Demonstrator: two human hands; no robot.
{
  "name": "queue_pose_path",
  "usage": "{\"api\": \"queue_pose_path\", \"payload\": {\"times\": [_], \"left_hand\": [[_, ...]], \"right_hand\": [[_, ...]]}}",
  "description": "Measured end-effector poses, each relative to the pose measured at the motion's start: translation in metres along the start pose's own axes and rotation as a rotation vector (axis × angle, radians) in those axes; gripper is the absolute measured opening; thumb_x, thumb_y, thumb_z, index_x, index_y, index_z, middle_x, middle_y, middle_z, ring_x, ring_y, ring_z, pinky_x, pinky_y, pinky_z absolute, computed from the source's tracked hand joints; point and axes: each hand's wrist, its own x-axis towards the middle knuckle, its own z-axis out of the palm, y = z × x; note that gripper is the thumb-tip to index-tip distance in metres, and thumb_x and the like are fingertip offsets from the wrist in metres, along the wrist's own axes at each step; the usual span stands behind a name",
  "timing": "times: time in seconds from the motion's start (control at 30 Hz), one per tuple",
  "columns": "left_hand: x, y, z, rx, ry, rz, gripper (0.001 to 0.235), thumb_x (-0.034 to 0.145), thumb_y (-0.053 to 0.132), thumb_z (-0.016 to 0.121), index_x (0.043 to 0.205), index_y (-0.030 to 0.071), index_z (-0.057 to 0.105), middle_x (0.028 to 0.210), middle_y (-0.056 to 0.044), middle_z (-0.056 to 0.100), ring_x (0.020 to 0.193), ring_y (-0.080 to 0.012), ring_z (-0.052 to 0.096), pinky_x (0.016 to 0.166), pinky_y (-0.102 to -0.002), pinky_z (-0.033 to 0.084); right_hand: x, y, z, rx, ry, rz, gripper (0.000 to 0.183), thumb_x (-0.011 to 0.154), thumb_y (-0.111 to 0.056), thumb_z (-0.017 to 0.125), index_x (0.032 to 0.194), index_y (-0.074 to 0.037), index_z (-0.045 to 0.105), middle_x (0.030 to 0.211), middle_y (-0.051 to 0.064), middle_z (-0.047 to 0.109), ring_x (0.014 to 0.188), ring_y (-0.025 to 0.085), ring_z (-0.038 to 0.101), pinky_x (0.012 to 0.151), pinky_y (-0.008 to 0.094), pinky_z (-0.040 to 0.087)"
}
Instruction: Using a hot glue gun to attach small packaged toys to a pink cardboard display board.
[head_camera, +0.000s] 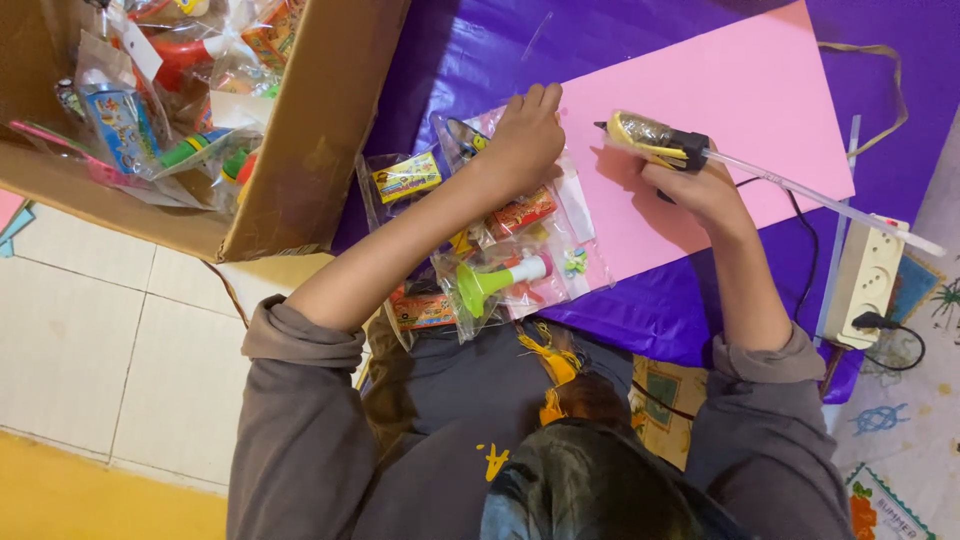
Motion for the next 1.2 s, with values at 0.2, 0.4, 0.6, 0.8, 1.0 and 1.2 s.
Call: {"api": "queue_pose_path", "payload": {"times": [0.2,0.4,0.6,0.8,1.0,1.2], "left_hand": [[0.003,-0.01,-0.007,-0.149,-0.038,-0.012,0.025,0.078,-0.011,0.049,0.082,-0.002,0.071,0.117,-0.022,0.052,0.103,-0.0402,0.048,0.094,-0.057,0.045],[0.01,-0.043,-0.01,-0.491,-0.08,0.017,0.049,0.109,0.028,0.038,0.087,-0.004,0.068,0.111,-0.017,0.058,0.096,-0.0365,0.054,0.083,-0.056,0.044],[0.013,-0.053,-0.024,-0.666,-0.125,-0.053,0.04,0.103,0.027,0.033,0.08,-0.002,0.05,0.098,-0.02,0.058,0.075,-0.0382,0.056,0.072,-0.052,0.043],[0.015,-0.057,-0.023,-0.727,-0.102,-0.029,0.048,0.108,0.024,0.039,0.065,0.008,0.023,0.06,-0.006,0.027,0.059,-0.0209,0.025,0.062,-0.048,0.033],[0.015,-0.059,-0.02,-0.791,-0.086,-0.092,0.038,0.102,0.02,0.038,0.071,0.012,0.018,0.066,-0.004,0.016,0.066,-0.018,0.016,0.059,-0.045,0.022],[0.023,-0.066,-0.006,-0.823,-0.087,-0.097,0.04,0.104,0.022,0.037,0.07,0.012,0.017,0.064,-0.004,0.014,0.063,-0.0174,0.016,0.061,-0.045,0.022]], "right_hand": [[-0.004,-0.012,0.001,0.051,0.014,-0.05,0.008,0.088,-0.008,0.06,0.082,-0.014,0.058,0.074,-0.007,0.05,0.071,0.004,0.045,0.059,0.026,0.035],[0.004,0.005,-0.003,-0.105,0.055,0.015,0.028,0.09,-0.014,0.063,0.067,-0.019,0.048,0.066,-0.009,0.047,0.068,0.0,0.044,0.06,0.025,0.036],[0.005,-0.012,0.002,-0.137,0.013,-0.078,0.01,0.085,-0.015,0.066,0.094,-0.012,0.067,0.085,-0.004,0.063,0.084,0.007,0.057,0.074,0.027,0.045],[0.036,0.011,0.021,-0.389,0.055,-0.355,0.018,0.077,-0.006,0.058,0.068,-0.012,0.044,0.069,-0.001,0.048,0.074,0.016,0.049,0.071,0.031,0.039],[0.057,0.018,0.029,-0.598,0.102,-0.517,0.028,0.078,-0.011,0.063,0.066,-0.015,0.038,0.065,-0.004,0.051,0.062,0.016,0.042,0.067,0.031,0.037],[0.061,0.025,0.028,-0.617,0.12,-0.524,0.028,0.08,-0.011,0.063,0.065,-0.015,0.039,0.065,-0.003,0.05,0.063,0.018,0.042,0.067,0.032,0.037]]}}
